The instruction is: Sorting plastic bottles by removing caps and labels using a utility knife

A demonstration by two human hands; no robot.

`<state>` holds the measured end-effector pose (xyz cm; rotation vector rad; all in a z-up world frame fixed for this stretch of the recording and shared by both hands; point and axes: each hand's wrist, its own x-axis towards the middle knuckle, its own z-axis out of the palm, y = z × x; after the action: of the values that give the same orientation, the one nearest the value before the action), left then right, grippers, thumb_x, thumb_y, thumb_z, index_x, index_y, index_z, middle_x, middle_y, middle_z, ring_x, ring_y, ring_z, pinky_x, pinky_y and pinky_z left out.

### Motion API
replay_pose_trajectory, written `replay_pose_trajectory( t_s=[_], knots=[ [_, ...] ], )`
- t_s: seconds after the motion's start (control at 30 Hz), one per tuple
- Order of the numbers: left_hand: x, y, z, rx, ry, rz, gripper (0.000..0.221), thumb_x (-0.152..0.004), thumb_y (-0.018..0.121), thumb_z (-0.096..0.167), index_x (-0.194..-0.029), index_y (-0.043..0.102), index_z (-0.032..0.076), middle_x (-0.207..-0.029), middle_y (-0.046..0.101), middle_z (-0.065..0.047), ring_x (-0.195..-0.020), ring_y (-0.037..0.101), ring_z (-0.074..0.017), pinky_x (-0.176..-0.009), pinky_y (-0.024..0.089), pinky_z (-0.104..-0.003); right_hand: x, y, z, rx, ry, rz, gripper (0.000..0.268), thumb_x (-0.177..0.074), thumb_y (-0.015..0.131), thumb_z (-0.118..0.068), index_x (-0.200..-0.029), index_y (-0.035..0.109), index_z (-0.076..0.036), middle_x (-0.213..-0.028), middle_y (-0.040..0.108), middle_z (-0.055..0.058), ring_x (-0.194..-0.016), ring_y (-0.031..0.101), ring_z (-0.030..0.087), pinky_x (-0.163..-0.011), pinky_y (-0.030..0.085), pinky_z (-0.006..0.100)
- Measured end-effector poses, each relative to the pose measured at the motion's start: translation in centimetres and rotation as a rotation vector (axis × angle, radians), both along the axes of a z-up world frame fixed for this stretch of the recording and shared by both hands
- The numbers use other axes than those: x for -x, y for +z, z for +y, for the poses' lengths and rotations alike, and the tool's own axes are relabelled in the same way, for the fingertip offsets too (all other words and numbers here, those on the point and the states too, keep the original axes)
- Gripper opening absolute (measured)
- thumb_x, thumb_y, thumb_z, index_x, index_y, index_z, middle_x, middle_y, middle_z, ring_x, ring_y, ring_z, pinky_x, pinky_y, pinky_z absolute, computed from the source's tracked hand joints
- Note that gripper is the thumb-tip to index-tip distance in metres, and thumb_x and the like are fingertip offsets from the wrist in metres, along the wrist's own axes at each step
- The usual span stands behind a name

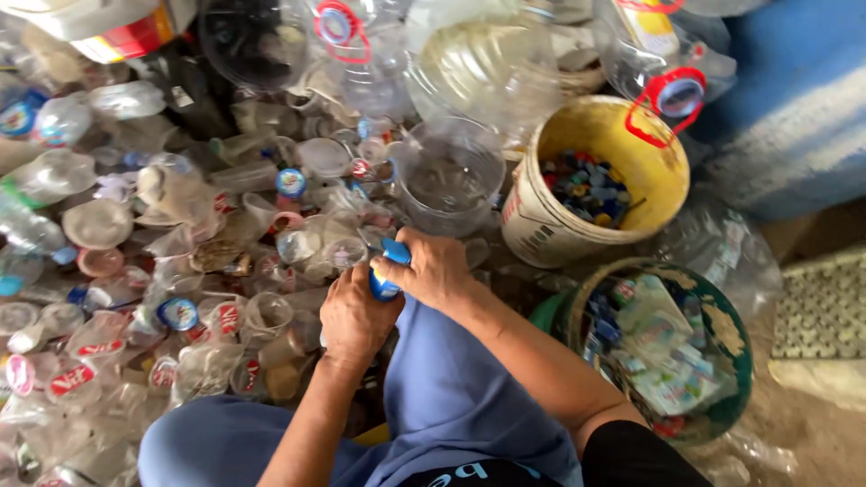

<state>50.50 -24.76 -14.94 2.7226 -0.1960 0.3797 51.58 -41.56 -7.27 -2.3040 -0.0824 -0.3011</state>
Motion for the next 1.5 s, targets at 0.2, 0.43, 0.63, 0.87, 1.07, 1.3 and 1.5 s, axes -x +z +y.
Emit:
replay_pose_trajectory(
  t_s=[0.2, 0.43, 0.63, 0.87, 1.07, 1.3, 1.5],
  knots=[
    [-0.6, 8.4, -5.3, 0.183, -0.211, 0.526, 0.068, -0.054, 0.088, 0.054, -0.115, 0.071, 0.029, -0.094, 0.077, -0.003, -0.101, 0.074, -0.0285, -0.09, 0.058, -0.043, 0.5, 3.2, -7.7, 0.016, 0.136, -0.24, 0.036, -0.081, 0.078, -0.052, -0.079, 0.061, -0.021, -0.052, 0.057, 0.005, -0.056, 0.07, 0.027, -0.05, 0.049, 0.031],
    [-1.1, 9.5, -10.6, 0.868, -0.623, 1.073, 0.064, -0.048, 0.09, 0.029, -0.109, 0.077, 0.012, -0.096, 0.077, -0.011, -0.091, 0.07, -0.0298, -0.082, 0.055, -0.044, 1.9, 9.5, -16.5, -0.2, 0.562, -0.074, 0.023, -0.093, 0.074, -0.034, -0.096, 0.066, -0.012, -0.058, 0.059, 0.004, -0.05, 0.06, 0.022, -0.054, 0.054, 0.036],
    [-1.6, 6.5, -14.8, 1.358, -0.645, 1.618, 0.067, -0.062, 0.081, 0.009, -0.126, 0.065, -0.003, -0.1, 0.073, -0.023, -0.086, 0.072, -0.0403, -0.077, 0.058, -0.054, 2.3, 7.9, -22.6, -0.471, 0.744, 0.144, 0.033, -0.088, 0.067, 0.003, -0.12, 0.069, -0.008, -0.097, 0.073, 0.014, -0.069, 0.064, 0.021, -0.066, 0.057, 0.039],
    [-2.0, 7.4, -16.8, 1.658, -0.824, 1.524, 0.075, -0.077, 0.076, 0.053, -0.13, 0.062, 0.002, -0.091, 0.072, -0.028, -0.08, 0.074, -0.0425, -0.07, 0.06, -0.056, 2.5, 4.1, -30.6, -0.314, -0.107, 0.227, 0.046, -0.088, 0.073, -0.012, -0.132, 0.065, -0.02, -0.119, 0.069, 0.012, -0.073, 0.062, 0.017, -0.061, 0.051, 0.03],
    [-5.0, 8.0, -16.8, 1.825, -0.148, 1.191, 0.069, -0.08, 0.07, 0.073, -0.108, 0.074, 0.011, -0.096, 0.076, -0.013, -0.09, 0.074, -0.0286, -0.096, 0.059, -0.046, 4.5, 5.0, -26.4, 0.081, -0.453, 0.311, 0.033, -0.108, 0.058, -0.042, -0.127, 0.052, -0.017, -0.093, 0.064, 0.012, -0.087, 0.065, 0.036, -0.085, 0.051, 0.049],
    [-6.0, 7.6, -15.3, 1.713, -0.189, 0.795, 0.064, -0.091, 0.058, 0.072, -0.11, 0.073, 0.012, -0.097, 0.075, -0.012, -0.095, 0.074, -0.0215, -0.101, 0.058, -0.043, 8.4, 7.0, -13.1, 0.099, -0.09, 0.09, 0.048, -0.102, 0.059, -0.018, -0.147, 0.047, -0.007, -0.107, 0.073, 0.021, -0.088, 0.075, 0.038, -0.079, 0.06, 0.049],
    [-4.7, 5.3, -13.6, 1.291, -0.235, 0.455, 0.071, -0.11, 0.023, 0.058, -0.134, 0.057, 0.001, -0.135, 0.054, -0.017, -0.132, 0.046, -0.0258, -0.125, 0.027, -0.049, 8.3, 8.1, -10.8, 0.143, -0.054, 0.06, 0.051, -0.109, 0.042, -0.026, -0.158, 0.031, -0.017, -0.13, 0.066, 0.023, -0.101, 0.07, 0.045, -0.077, 0.06, 0.058]
  ],
)
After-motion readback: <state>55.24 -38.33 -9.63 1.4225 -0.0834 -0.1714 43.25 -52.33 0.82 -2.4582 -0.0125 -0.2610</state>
